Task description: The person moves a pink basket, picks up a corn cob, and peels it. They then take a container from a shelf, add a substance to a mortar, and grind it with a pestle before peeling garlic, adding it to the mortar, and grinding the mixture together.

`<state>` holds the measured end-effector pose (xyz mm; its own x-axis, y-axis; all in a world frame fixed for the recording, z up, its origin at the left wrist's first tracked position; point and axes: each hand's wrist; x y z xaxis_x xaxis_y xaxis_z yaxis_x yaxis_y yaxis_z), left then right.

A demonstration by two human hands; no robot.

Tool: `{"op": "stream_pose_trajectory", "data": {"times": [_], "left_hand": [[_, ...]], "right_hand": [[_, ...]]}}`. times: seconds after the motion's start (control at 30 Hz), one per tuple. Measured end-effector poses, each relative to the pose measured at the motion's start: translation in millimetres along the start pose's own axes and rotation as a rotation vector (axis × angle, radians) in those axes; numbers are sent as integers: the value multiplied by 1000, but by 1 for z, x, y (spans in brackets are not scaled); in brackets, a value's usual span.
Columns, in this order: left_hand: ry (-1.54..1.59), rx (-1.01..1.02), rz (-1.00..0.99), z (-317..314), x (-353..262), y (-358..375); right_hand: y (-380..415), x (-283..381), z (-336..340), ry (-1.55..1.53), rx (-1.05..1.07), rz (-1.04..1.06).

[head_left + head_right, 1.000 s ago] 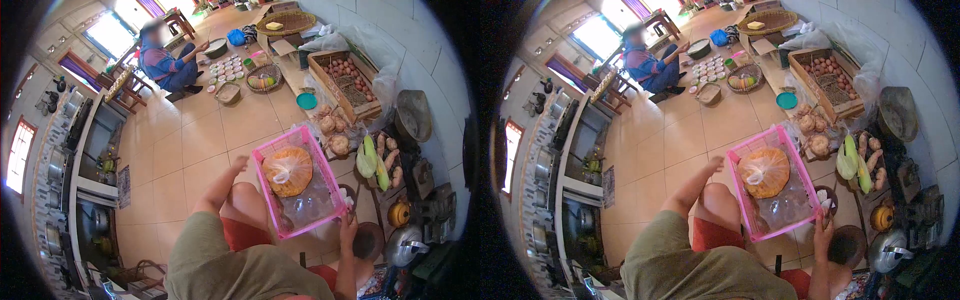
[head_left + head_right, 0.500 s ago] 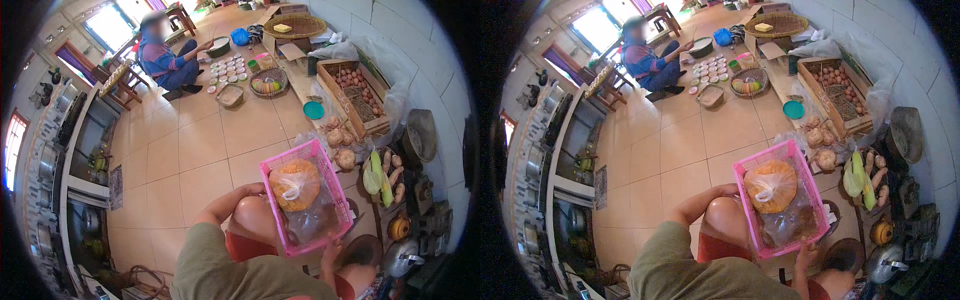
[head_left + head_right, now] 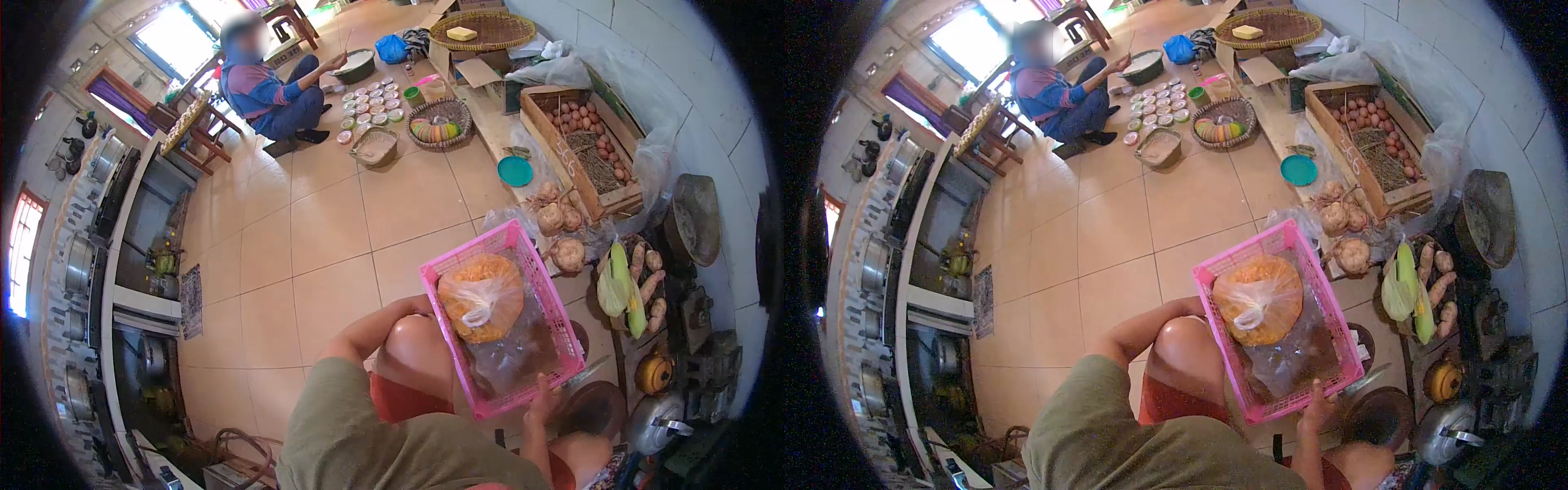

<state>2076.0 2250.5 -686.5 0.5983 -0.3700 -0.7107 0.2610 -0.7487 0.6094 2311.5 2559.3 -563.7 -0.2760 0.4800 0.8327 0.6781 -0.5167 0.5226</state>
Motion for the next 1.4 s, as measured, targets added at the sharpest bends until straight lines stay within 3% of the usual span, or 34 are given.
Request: {"op": "stream_pose_trajectory", "data": {"times": [0.43, 0.5, 0.6, 0.63, 0.7, 0.93, 1.0, 1.13, 1.4], "left_hand": [[292, -274, -152, 10, -5, -2], [350, -318, -193, 12, -7, -6], [421, -337, -251, 11, -7, -12], [439, -330, -265, 10, -8, -14], [467, -293, -286, 7, -7, -15], [494, -118, -290, -11, 0, -5], [495, -86, -291, -13, 4, 1], [494, -31, -286, -16, 8, 3], [499, 28, -265, -22, 17, 10]], "right_hand": [[-18, -27, 25, -41, 105, 13], [-18, -27, 23, -76, 76, -66], [9, 16, -5, -88, 21, -114], [8, 19, -3, -97, 8, -100], [5, 23, 8, 44, 100, -276], [-19, -11, 31, 6, 204, -34], [-14, -7, 34, 17, 185, -202], [-20, -16, 41, 67, 154, -88], [-27, -13, 34, -39, 214, -167]]}}
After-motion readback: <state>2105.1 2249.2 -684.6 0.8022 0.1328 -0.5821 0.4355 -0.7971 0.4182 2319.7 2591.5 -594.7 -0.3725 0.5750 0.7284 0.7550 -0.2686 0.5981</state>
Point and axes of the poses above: each hand's wrist, its own y-axis away from the middle knuckle, its own z-axis out of the back of the hand, x = y × z, and after that the axes turned 12 degrees about x, right-handed
